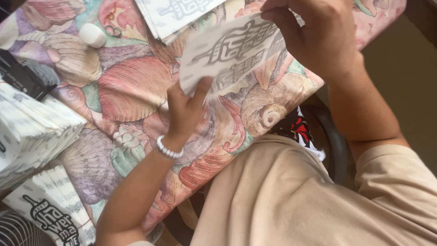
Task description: The person is peeling stickers from a sheet and applying them to paper food wrappers.
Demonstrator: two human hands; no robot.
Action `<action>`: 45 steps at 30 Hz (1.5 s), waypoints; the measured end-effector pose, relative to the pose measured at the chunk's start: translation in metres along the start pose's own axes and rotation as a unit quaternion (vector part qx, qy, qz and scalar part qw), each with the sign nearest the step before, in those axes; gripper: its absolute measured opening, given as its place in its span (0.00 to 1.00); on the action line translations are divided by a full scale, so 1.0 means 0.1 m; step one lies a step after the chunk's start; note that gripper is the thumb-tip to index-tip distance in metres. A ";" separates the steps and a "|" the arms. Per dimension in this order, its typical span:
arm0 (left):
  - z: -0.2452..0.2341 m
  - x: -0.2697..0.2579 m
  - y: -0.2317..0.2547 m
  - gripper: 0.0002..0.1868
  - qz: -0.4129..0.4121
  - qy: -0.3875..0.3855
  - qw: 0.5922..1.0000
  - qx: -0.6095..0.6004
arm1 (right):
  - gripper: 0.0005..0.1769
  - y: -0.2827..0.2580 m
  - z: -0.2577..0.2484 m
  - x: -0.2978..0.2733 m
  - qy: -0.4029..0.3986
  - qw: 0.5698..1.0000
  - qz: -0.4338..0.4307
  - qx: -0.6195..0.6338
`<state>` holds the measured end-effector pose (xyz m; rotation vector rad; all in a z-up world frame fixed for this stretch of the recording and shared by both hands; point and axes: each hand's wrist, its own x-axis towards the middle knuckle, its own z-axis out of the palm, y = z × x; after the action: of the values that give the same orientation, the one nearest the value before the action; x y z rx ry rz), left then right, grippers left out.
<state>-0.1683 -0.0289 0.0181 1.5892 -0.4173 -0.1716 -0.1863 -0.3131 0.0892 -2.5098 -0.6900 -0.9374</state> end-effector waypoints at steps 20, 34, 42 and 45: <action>-0.61 0.65 -0.24 0.12 0.285 -0.076 0.849 0.437 | 0.07 0.24 1.06 0.06 -0.308 0.941 0.046 0.130; -0.64 0.68 -0.23 0.03 0.298 -0.153 0.814 0.475 | 0.13 0.21 0.94 0.04 -0.353 0.929 -0.105 -0.045; -0.66 0.65 -0.22 0.04 0.362 -0.159 0.783 0.481 | 0.20 0.26 0.93 0.06 -0.359 0.914 -0.168 -0.083; -0.65 0.62 -0.21 0.01 0.378 -0.158 0.762 0.502 | 0.28 0.22 0.93 0.09 -0.369 0.904 -0.192 -0.099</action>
<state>-0.0842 0.0092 0.0109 2.2748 -1.5812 0.5120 -0.1214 -0.2822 0.0253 -2.9697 -1.4146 -0.1058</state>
